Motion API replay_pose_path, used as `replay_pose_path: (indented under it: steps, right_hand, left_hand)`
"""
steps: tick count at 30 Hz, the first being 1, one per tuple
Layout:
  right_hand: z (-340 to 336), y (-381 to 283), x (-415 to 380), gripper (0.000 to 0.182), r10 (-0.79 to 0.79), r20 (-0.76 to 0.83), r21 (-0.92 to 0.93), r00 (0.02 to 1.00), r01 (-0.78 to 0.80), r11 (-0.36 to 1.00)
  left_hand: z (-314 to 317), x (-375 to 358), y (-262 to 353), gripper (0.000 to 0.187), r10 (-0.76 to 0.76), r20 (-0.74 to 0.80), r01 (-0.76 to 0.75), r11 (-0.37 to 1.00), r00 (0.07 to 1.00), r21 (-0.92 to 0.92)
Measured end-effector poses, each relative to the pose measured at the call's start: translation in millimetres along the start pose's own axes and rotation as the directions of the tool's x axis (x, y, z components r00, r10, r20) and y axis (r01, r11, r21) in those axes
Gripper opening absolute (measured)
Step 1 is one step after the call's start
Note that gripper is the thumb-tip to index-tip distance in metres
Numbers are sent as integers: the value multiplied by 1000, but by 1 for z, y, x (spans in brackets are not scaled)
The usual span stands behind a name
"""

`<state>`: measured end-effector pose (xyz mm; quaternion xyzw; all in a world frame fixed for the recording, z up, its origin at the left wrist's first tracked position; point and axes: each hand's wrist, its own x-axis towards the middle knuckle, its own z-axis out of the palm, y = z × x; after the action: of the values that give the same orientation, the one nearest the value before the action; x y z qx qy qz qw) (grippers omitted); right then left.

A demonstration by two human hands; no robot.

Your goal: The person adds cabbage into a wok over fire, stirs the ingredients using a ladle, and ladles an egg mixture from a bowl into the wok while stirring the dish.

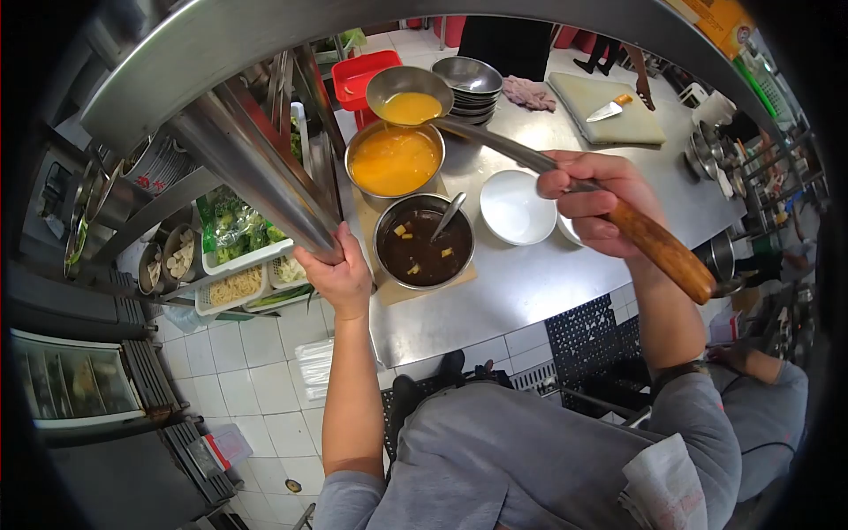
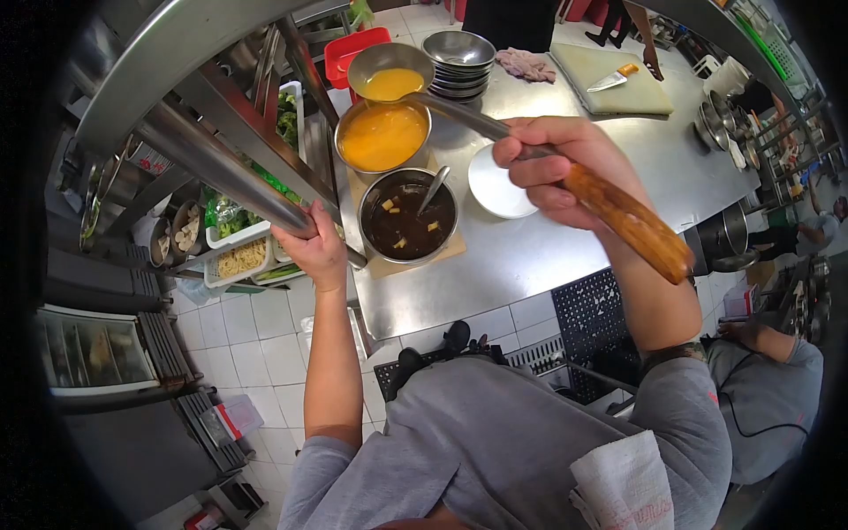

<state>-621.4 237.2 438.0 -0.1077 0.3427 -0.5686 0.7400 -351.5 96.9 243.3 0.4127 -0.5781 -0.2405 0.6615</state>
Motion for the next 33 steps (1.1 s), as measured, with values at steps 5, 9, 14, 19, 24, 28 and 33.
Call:
replay_pose_path:
  steps: [5,9,14,19,24,28,33]
  right_hand:
    - [-17,24,22,3,52,10,-21,999,-51,998]
    - [-22,41,35,4,2,11,-61,1000,-1,998]
    - [-6,63,33,18,-66,-126,-255,990,32,966]
    - [7,75,38,36,-164,-234,-495,958,28,869]
    - [4,86,40,38,-184,-261,-536,947,17,844]
    - [5,83,34,27,-210,-267,-556,941,27,831]
    - [3,78,29,21,-185,-273,-542,944,8,840]
  left_hand:
    - [1,0,-1,35,35,-2,-35,999,999,-23]
    - [-2,1,0,37,47,34,-49,998,998,48]
    - [-4,3,-2,33,-24,94,27,999,995,-23]
    - [-7,3,-2,33,5,157,-1,1000,988,-25]
    - [-7,3,-8,35,29,170,-25,999,985,-23]
    - [-6,3,-7,36,47,152,-47,999,987,0]
    - [-7,2,-4,36,-24,164,28,999,986,-23]
